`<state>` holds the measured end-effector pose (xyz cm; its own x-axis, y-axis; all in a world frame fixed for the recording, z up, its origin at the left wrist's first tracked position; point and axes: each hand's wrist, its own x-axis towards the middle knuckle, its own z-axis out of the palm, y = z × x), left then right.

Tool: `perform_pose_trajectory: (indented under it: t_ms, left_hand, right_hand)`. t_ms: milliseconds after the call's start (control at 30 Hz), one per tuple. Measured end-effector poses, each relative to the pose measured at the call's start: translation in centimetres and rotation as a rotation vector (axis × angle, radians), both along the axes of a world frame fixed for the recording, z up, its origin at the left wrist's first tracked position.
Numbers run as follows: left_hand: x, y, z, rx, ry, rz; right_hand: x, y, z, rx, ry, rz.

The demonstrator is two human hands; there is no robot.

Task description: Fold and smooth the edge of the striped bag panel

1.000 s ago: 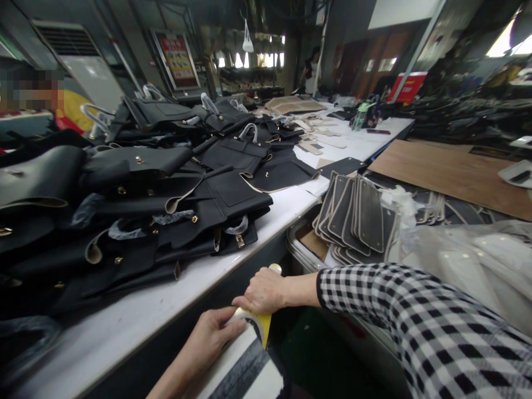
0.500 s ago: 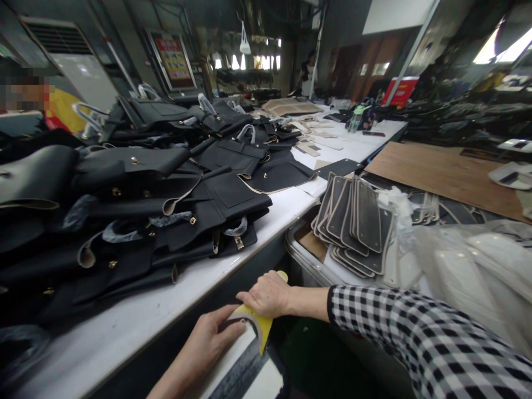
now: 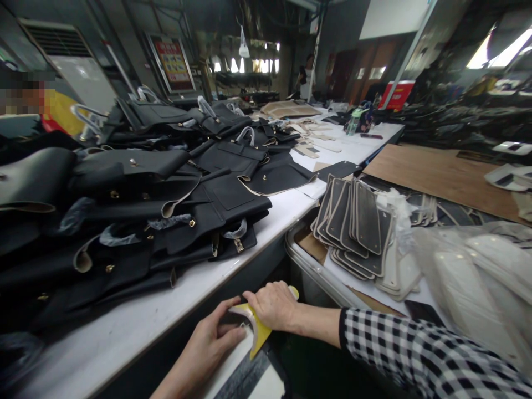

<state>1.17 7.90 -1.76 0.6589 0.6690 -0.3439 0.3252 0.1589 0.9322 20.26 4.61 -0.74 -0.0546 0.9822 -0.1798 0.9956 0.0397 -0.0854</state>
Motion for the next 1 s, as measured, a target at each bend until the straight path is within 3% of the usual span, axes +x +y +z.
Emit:
perform_pose_trajectory:
  t_ms: [100,200,333,533,867,1000]
  left_hand:
    - [0.3,0.0,0.2,-0.006,-0.031,-0.007]
    - [0.4,0.1,0.4,-0.004,-0.055,-0.011]
    - [0.2,0.1,1.2,0.192,0.044,-0.019]
    - [0.4,-0.3,2.4,0.356,0.271,-0.088]
    - [0.1,-1.7,1.8,0.509,0.450,-0.081]
    - [-0.2,-2.3,1.7,0.516,0.435,-0.067]
  right_hand:
    - [-0.1,-0.3,0.1,0.004,-0.025,-0.002]
    - [0.0,-0.1,0.7,0.003,-0.033,0.099]
    - [0.1,0.5,1.2,-0.002,-0.049,0.238]
    - [0.1,0.7,0.5,0.002,-0.090,0.275]
    - [-0.5,0.3,0.3,0.015,-0.088,0.355]
    - [-1.1,-0.3,0.2,0.020,-0.070,0.379]
